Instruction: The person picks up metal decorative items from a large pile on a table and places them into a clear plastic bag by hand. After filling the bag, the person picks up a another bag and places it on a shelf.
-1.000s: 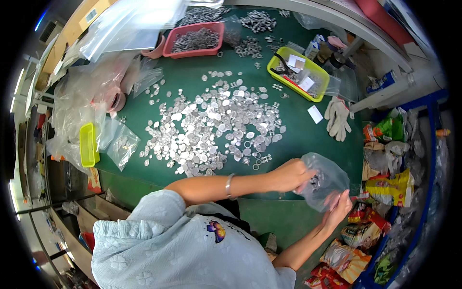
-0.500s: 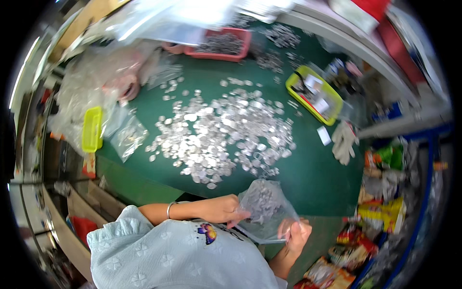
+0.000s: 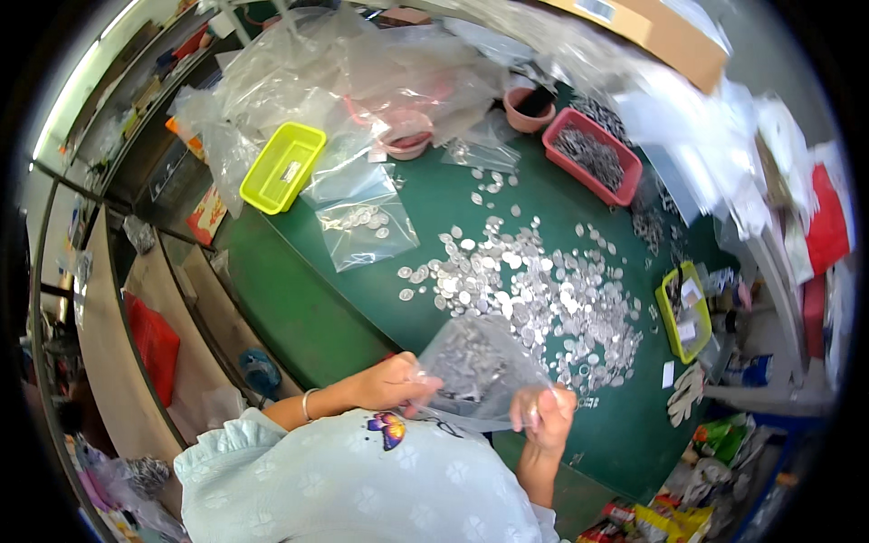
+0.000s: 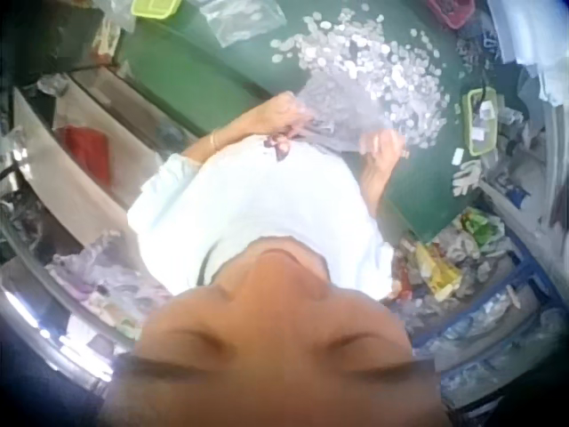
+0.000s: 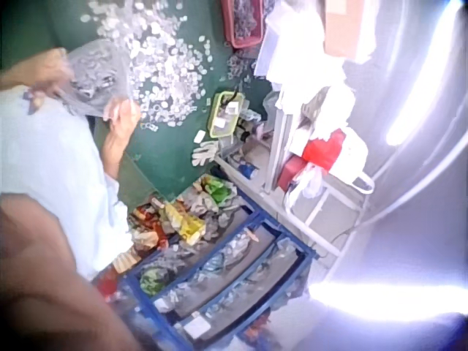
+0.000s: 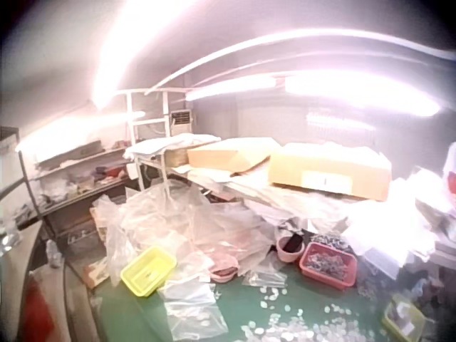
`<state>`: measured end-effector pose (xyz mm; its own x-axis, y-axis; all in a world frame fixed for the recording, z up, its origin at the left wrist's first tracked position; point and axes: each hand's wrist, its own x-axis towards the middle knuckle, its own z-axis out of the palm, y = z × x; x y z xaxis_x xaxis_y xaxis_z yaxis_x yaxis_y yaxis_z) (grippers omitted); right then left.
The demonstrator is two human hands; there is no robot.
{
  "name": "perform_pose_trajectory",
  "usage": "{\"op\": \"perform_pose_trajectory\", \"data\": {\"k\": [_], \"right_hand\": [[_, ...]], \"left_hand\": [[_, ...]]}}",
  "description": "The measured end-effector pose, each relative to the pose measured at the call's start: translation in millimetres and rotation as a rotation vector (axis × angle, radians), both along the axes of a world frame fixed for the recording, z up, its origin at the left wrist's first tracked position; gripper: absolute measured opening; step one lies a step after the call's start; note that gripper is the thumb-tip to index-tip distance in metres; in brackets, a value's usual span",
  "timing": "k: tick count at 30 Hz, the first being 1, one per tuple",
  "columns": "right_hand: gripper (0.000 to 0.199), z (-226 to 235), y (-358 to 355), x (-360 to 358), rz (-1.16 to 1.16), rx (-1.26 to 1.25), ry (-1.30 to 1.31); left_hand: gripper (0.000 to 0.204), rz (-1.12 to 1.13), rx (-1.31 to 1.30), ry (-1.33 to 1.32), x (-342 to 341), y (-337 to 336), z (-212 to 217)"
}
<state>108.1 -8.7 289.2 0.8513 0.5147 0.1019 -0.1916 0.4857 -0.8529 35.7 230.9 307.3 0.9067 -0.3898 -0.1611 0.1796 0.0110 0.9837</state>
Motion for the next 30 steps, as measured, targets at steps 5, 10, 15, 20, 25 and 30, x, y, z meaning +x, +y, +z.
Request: {"op": "perform_pose_trajectory", "data": {"k": [5, 10, 15, 20, 25, 30], "right_hand": [[0.051, 0, 77, 20, 0.258, 0.047, 0.002], [0.051, -14, 152, 19, 0.49, -0.026, -0.002], [0.048, -25, 211, 0, 0.63, 0.02, 0.011], [0.047, -30, 275, -24, 0.791, 0.011, 0.036], [0.049, -23, 363, -65, 0.99, -0.017, 0.047], [0.016, 34, 464, -102, 1.252, -0.537, 0.041]], "left_hand": [[0.049, 0.363, -0.129, -0.026, -31, 47, -5], [0.055, 0.697, -0.131, 0.056, -82, 85, -19], [0.058, 0.964, -0.199, 0.057, -123, 105, -27], [0.057, 1.129, -0.218, 0.021, -162, 133, -34], [0.057, 1.279, -0.255, 0.02, -211, 185, -42], [0.06, 1.272, -0.075, -0.251, -276, 257, -18]]}}
